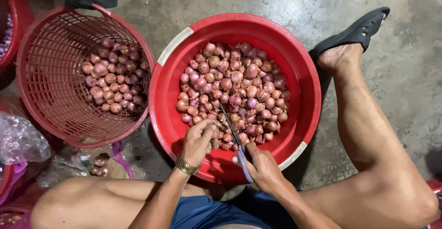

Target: Trimming the roots and tops of shallots using a pair of scissors while sitting on the floor.

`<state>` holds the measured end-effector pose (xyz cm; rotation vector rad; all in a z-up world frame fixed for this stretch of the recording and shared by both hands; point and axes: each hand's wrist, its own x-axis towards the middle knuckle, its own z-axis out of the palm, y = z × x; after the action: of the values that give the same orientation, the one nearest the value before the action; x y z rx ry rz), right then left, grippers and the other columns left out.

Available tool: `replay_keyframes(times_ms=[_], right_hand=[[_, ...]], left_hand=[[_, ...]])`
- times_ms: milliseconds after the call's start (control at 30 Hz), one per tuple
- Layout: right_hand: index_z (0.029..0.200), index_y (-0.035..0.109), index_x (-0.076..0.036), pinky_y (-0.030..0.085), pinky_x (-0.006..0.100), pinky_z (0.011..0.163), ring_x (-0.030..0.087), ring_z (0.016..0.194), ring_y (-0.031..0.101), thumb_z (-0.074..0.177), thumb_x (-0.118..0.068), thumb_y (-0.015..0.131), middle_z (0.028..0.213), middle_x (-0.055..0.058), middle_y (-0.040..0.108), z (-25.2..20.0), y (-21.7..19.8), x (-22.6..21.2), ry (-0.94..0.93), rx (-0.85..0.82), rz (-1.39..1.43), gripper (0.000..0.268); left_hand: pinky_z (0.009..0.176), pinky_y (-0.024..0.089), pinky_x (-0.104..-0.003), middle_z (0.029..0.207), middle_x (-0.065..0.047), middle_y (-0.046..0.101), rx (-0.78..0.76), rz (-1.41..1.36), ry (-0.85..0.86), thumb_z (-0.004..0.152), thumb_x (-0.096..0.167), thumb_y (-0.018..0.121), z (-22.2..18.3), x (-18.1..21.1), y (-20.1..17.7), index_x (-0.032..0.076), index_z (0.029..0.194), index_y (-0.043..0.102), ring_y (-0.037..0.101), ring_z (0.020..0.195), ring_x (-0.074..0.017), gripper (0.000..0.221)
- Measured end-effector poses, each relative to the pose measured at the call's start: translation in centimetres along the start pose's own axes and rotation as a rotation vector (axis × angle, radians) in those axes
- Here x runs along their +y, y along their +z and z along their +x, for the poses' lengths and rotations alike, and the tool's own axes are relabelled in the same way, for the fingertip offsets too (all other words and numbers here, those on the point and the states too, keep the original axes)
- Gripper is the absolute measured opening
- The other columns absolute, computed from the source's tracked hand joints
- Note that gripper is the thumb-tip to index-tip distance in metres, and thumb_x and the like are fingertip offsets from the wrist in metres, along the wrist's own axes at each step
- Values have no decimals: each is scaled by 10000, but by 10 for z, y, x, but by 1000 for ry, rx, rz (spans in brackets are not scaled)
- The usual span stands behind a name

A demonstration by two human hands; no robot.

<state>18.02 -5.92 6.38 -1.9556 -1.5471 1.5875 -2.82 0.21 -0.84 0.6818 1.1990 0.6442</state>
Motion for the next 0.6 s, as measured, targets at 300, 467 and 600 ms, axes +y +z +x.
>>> replay_keyframes(times_ms=[300,467,600], right_hand=[[1119,553,-64,515,464,662,334,682,664,858,-579,617,831,133,718,-2,5,10,-54,-10,-77,580],[1118,529,-15,507,481,656,378,712,634,877,-545,646,886,161,654,0,5,10,-205,108,-248,594],[1115,549,22,514,475,671,369,722,634,815,-599,719,912,172,645,2,2,7,-257,187,-279,711]], left_hand=[[491,467,-202,973,-57,577,-95,-390,-51,993,35,498,-1,9,-6,50,1512,451,575,639,-87,521],[675,628,-233,1243,-118,591,-246,-360,73,970,-55,484,-4,21,-3,63,1616,309,636,840,-120,679],[495,525,-215,972,-103,633,-215,-281,67,951,-47,565,0,8,-8,13,1535,370,586,651,-93,618]])
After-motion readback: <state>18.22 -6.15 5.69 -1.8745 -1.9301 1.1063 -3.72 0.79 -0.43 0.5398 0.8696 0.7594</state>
